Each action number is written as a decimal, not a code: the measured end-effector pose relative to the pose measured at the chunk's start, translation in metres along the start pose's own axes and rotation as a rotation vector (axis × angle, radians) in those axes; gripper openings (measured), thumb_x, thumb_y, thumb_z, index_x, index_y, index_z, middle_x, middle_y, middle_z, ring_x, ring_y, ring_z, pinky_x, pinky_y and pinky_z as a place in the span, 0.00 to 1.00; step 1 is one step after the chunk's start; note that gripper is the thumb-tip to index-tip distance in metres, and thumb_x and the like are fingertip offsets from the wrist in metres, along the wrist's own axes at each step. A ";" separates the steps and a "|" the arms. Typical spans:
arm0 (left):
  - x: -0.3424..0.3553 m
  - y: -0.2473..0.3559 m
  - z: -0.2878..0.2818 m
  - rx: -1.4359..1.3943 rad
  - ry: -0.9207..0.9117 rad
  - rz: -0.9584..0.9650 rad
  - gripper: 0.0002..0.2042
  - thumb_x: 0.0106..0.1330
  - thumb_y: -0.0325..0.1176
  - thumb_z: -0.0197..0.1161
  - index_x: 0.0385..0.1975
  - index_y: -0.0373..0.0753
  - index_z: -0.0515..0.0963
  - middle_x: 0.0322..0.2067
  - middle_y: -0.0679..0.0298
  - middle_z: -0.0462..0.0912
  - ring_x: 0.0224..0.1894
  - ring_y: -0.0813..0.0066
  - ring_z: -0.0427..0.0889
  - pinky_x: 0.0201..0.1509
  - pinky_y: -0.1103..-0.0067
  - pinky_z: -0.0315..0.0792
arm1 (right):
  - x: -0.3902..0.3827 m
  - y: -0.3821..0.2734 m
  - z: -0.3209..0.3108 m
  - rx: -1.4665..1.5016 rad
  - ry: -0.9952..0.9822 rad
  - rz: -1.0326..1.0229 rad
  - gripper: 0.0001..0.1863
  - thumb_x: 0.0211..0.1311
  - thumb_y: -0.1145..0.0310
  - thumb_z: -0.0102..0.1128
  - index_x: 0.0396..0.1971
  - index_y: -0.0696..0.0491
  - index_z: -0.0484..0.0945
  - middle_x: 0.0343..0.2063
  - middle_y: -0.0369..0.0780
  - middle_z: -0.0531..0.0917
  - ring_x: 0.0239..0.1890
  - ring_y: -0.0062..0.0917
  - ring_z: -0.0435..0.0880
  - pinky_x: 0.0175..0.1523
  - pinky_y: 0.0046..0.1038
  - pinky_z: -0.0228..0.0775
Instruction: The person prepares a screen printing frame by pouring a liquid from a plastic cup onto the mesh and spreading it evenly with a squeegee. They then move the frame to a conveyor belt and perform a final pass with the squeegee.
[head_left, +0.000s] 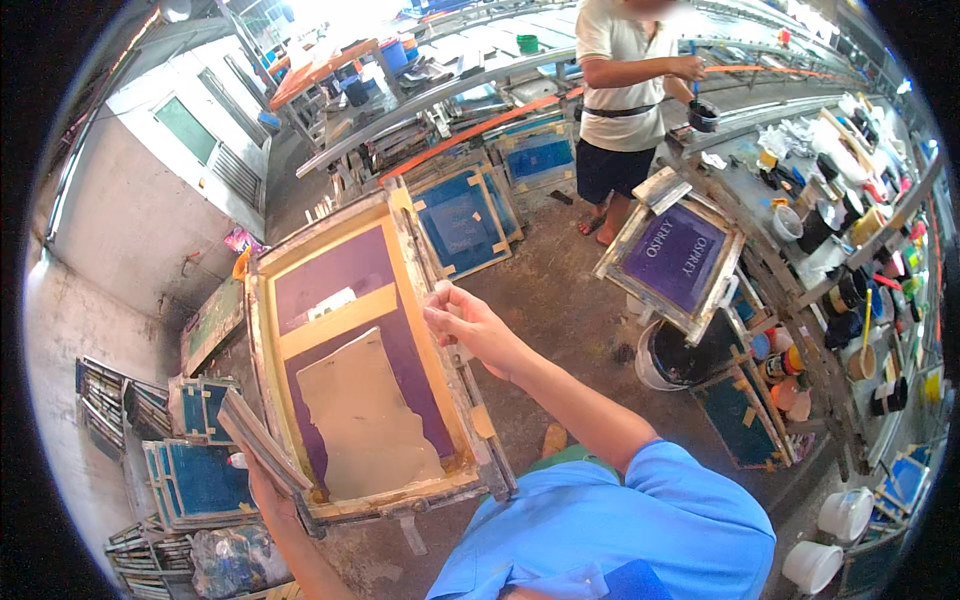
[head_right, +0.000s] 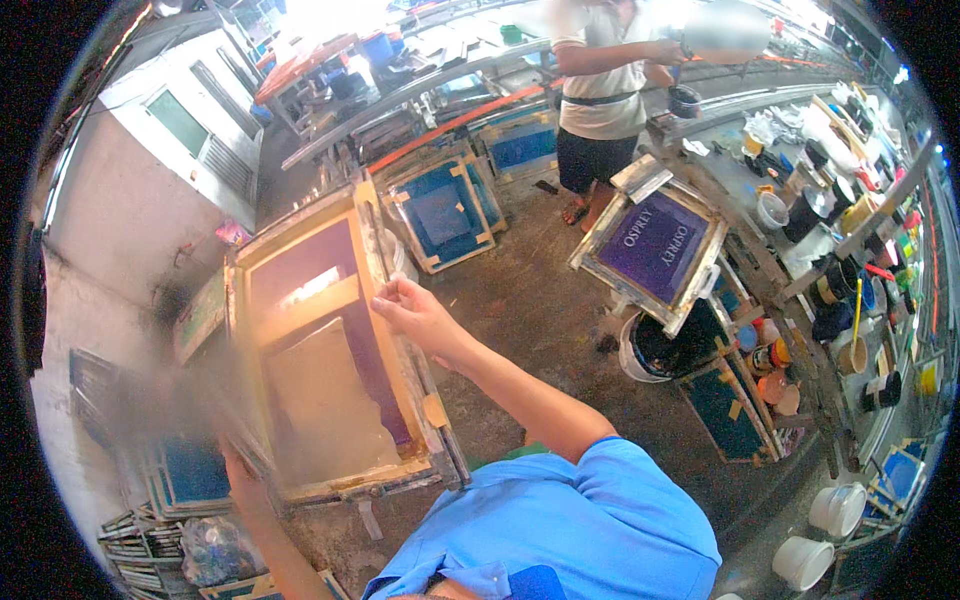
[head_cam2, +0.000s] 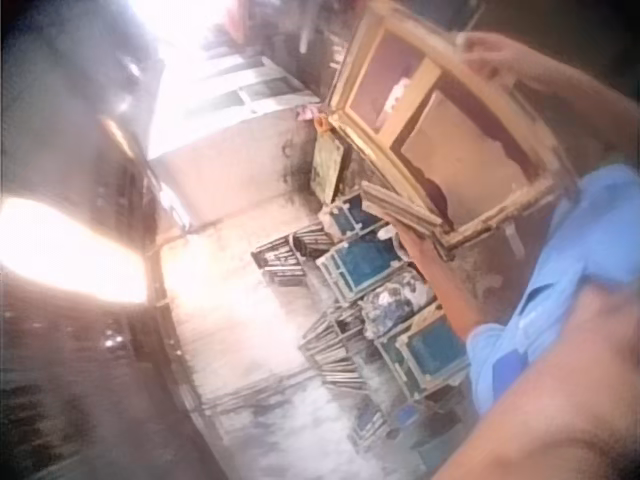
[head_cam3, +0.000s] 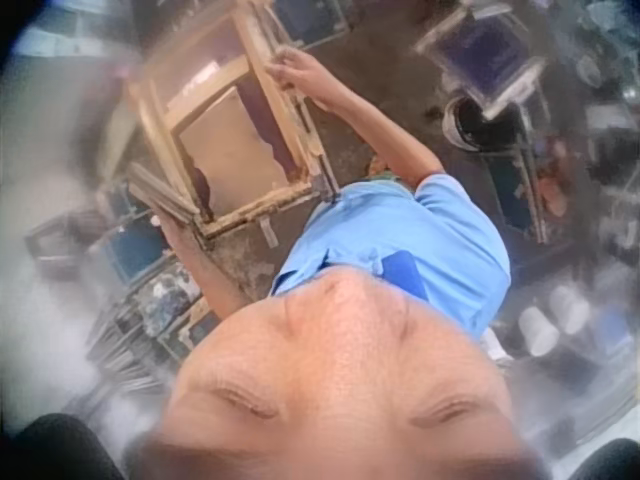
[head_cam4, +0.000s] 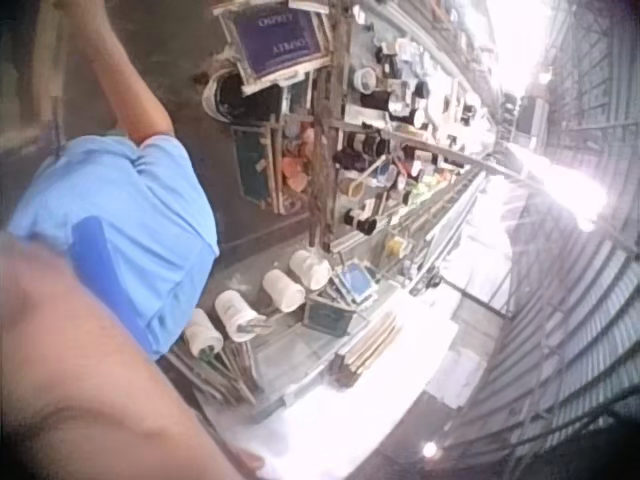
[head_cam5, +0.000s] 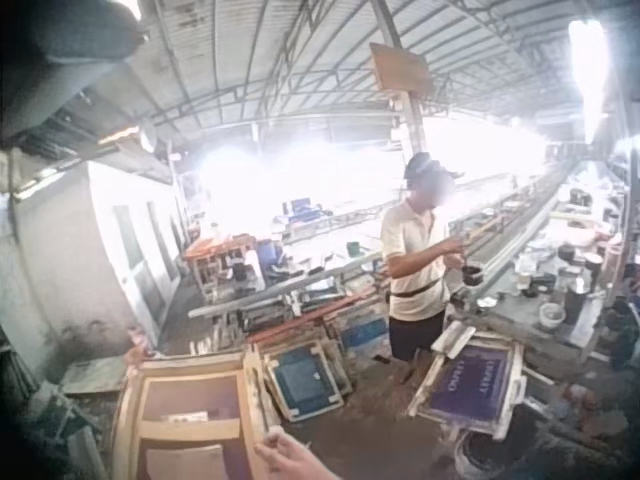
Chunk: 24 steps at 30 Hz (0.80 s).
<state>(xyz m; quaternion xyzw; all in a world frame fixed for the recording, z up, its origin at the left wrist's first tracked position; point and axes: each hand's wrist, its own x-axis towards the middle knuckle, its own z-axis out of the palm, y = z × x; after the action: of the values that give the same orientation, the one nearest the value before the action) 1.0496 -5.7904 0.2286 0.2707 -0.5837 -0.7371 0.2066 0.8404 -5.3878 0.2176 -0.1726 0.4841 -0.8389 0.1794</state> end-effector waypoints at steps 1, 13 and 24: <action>0.009 0.003 0.004 0.006 -0.086 0.057 0.35 0.71 0.59 0.50 0.69 0.40 0.59 0.64 0.58 0.68 0.64 0.64 0.70 0.65 0.71 0.67 | 0.018 0.000 0.000 0.014 -0.004 -0.006 0.09 0.70 0.60 0.57 0.40 0.49 0.71 0.32 0.28 0.72 0.36 0.11 0.69 0.43 0.20 0.65; 0.261 -0.010 0.060 0.001 -0.285 0.158 0.32 0.74 0.55 0.48 0.71 0.43 0.55 0.66 0.61 0.65 0.64 0.65 0.68 0.66 0.70 0.66 | 0.239 0.014 -0.056 0.031 0.229 -0.039 0.08 0.71 0.63 0.56 0.39 0.51 0.72 0.36 0.31 0.77 0.36 0.12 0.73 0.41 0.19 0.67; 0.518 0.025 0.334 -0.023 -0.508 -0.172 0.30 0.72 0.54 0.52 0.64 0.36 0.65 0.58 0.57 0.74 0.58 0.66 0.76 0.57 0.70 0.75 | 0.352 -0.051 -0.154 -0.060 0.635 -0.278 0.10 0.68 0.65 0.60 0.42 0.52 0.73 0.42 0.35 0.80 0.39 0.13 0.77 0.45 0.19 0.69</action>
<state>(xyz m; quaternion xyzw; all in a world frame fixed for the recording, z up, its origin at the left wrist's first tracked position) 0.4372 -5.8678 0.2285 0.1232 -0.5834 -0.8027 -0.0066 0.4539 -5.4129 0.2302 0.0278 0.5119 -0.8526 -0.1015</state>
